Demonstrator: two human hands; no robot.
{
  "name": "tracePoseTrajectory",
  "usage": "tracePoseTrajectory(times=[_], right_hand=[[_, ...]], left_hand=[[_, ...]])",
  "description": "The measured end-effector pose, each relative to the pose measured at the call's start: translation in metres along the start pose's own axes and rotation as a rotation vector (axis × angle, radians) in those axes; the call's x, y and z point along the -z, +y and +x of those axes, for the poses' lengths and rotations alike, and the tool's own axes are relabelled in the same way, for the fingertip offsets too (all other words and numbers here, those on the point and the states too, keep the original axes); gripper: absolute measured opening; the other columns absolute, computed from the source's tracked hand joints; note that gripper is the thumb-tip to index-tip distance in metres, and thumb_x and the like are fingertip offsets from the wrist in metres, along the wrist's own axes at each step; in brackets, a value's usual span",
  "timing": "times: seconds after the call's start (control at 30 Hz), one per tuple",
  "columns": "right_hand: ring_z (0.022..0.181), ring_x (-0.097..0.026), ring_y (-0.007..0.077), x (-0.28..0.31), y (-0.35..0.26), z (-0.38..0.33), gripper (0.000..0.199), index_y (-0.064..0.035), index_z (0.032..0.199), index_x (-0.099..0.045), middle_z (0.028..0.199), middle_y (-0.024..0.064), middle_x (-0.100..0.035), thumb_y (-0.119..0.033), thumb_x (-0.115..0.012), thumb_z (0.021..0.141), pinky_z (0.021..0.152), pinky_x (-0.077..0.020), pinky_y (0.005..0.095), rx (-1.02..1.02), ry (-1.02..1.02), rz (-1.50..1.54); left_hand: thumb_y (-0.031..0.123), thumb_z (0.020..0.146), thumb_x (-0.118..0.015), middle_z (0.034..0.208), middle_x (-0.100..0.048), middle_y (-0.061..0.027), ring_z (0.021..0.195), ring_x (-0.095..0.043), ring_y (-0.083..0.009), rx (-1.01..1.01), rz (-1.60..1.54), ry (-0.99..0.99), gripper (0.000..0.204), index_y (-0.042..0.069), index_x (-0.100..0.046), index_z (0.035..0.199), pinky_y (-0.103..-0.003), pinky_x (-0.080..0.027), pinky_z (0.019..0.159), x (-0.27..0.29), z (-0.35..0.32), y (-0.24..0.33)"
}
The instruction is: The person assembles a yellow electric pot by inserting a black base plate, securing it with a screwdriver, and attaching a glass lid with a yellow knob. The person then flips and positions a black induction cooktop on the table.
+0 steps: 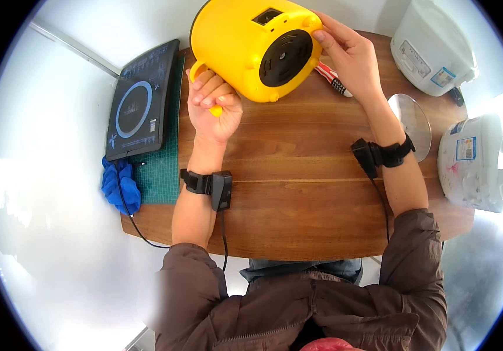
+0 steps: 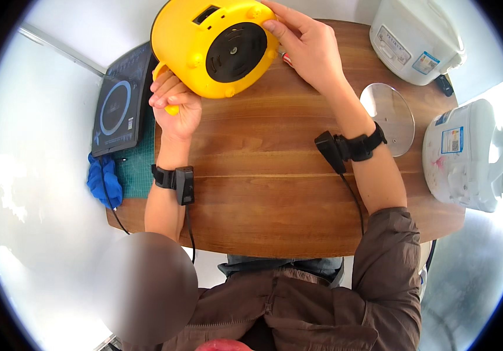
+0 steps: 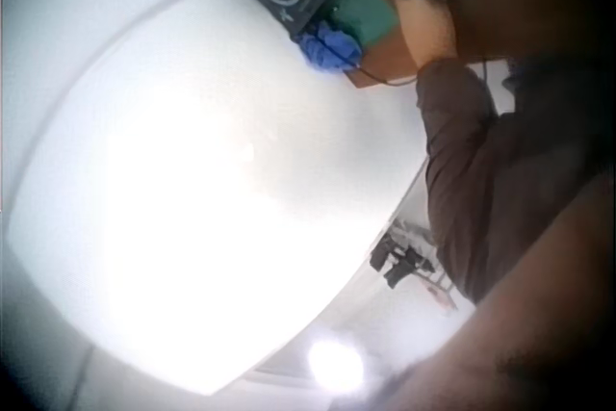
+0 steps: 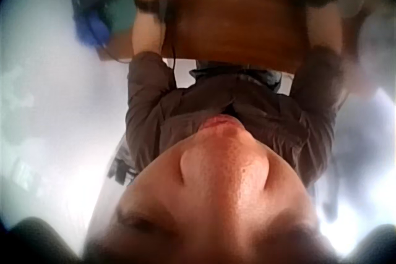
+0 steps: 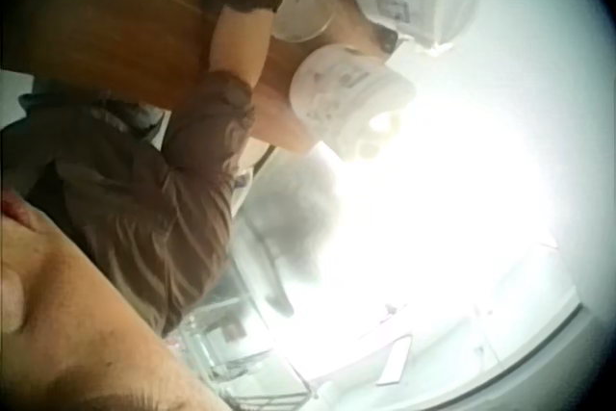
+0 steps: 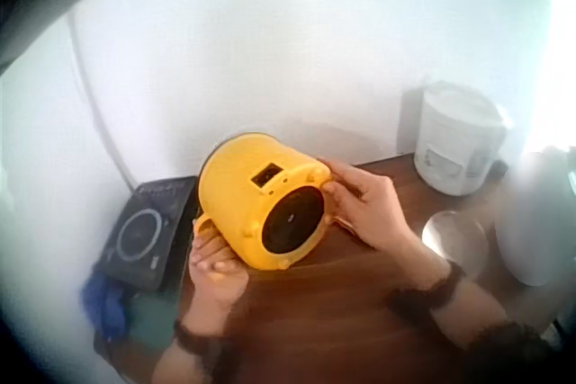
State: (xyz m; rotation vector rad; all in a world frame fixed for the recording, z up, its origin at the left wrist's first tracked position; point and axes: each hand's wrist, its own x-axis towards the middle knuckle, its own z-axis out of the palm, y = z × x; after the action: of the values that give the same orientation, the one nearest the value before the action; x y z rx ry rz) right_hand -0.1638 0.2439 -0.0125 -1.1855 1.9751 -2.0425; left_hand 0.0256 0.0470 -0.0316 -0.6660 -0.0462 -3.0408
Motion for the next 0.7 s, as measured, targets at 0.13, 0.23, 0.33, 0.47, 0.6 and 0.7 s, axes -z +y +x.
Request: tracePoseTrajectory(times=[0.13,0.23,0.33,0.47,0.6,0.7], right_hand=[[0.097,-0.072,0.0109,0.006,-0.014,0.000,0.035,-0.0091,0.134,-0.071,0.110,0.0049,-0.077,-0.024,-0.070,0.102,0.086,-0.0623,0.0286,0.053,0.061,-0.210],[0.059,-0.061,0.0087,0.000,-0.024,-0.004,0.032,-0.0154,0.125,-0.078,0.079,0.0042,-0.077,-0.032,-0.075,0.097,0.062,-0.0554,0.0256,0.026,0.134,-0.182],[0.098,-0.072,0.0102,0.002,-0.037,-0.005,0.035,-0.0091,0.132,-0.073,0.111,0.0060,-0.078,-0.024,-0.072,0.100,0.087,-0.0617,0.0277,-0.034,0.072,-0.229],[0.058,-0.058,0.0065,0.000,-0.029,-0.004,0.037,-0.0171,0.129,-0.076,0.082,0.0031,-0.076,-0.035,-0.076,0.096,0.058,-0.0530,0.0243,0.048,0.140,-0.158],[0.058,-0.057,0.0061,0.000,-0.030,-0.004,0.037,-0.0171,0.129,-0.076,0.083,0.0027,-0.077,-0.035,-0.076,0.096,0.057,-0.0525,0.0234,0.051,0.141,-0.151],[0.058,-0.057,0.0057,0.000,-0.031,-0.005,0.037,-0.0170,0.129,-0.076,0.083,0.0023,-0.077,-0.034,-0.076,0.096,0.057,-0.0519,0.0228,0.069,0.145,-0.148]], left_hand=[[0.033,0.113,-0.031,0.073,-0.071,-0.0048,0.075,-0.073,-0.0234,0.037,0.017,-0.009,0.049,0.010,-0.064,0.085,-0.044,-0.060,0.090,0.008,0.002,0.000],[0.027,0.114,-0.033,0.076,-0.075,-0.0048,0.079,-0.075,-0.0233,0.032,0.028,-0.025,0.046,0.009,-0.067,0.087,-0.045,-0.061,0.091,0.012,0.001,-0.001],[0.029,0.114,-0.034,0.075,-0.074,-0.0047,0.077,-0.075,-0.0226,0.025,0.006,-0.029,0.048,0.010,-0.068,0.086,-0.045,-0.061,0.089,0.011,0.001,-0.002],[0.032,0.114,-0.033,0.073,-0.074,-0.0044,0.074,-0.074,-0.0219,0.028,0.009,-0.029,0.051,0.010,-0.068,0.084,-0.045,-0.061,0.087,0.011,0.002,-0.003],[0.036,0.114,-0.033,0.072,-0.074,-0.0049,0.070,-0.074,-0.0218,0.035,0.019,-0.033,0.054,0.010,-0.068,0.082,-0.045,-0.061,0.086,0.013,0.002,-0.004],[0.039,0.114,-0.034,0.072,-0.074,-0.0060,0.071,-0.075,-0.0218,0.032,0.025,-0.006,0.056,0.010,-0.068,0.080,-0.045,-0.062,0.085,0.012,0.002,-0.005]])
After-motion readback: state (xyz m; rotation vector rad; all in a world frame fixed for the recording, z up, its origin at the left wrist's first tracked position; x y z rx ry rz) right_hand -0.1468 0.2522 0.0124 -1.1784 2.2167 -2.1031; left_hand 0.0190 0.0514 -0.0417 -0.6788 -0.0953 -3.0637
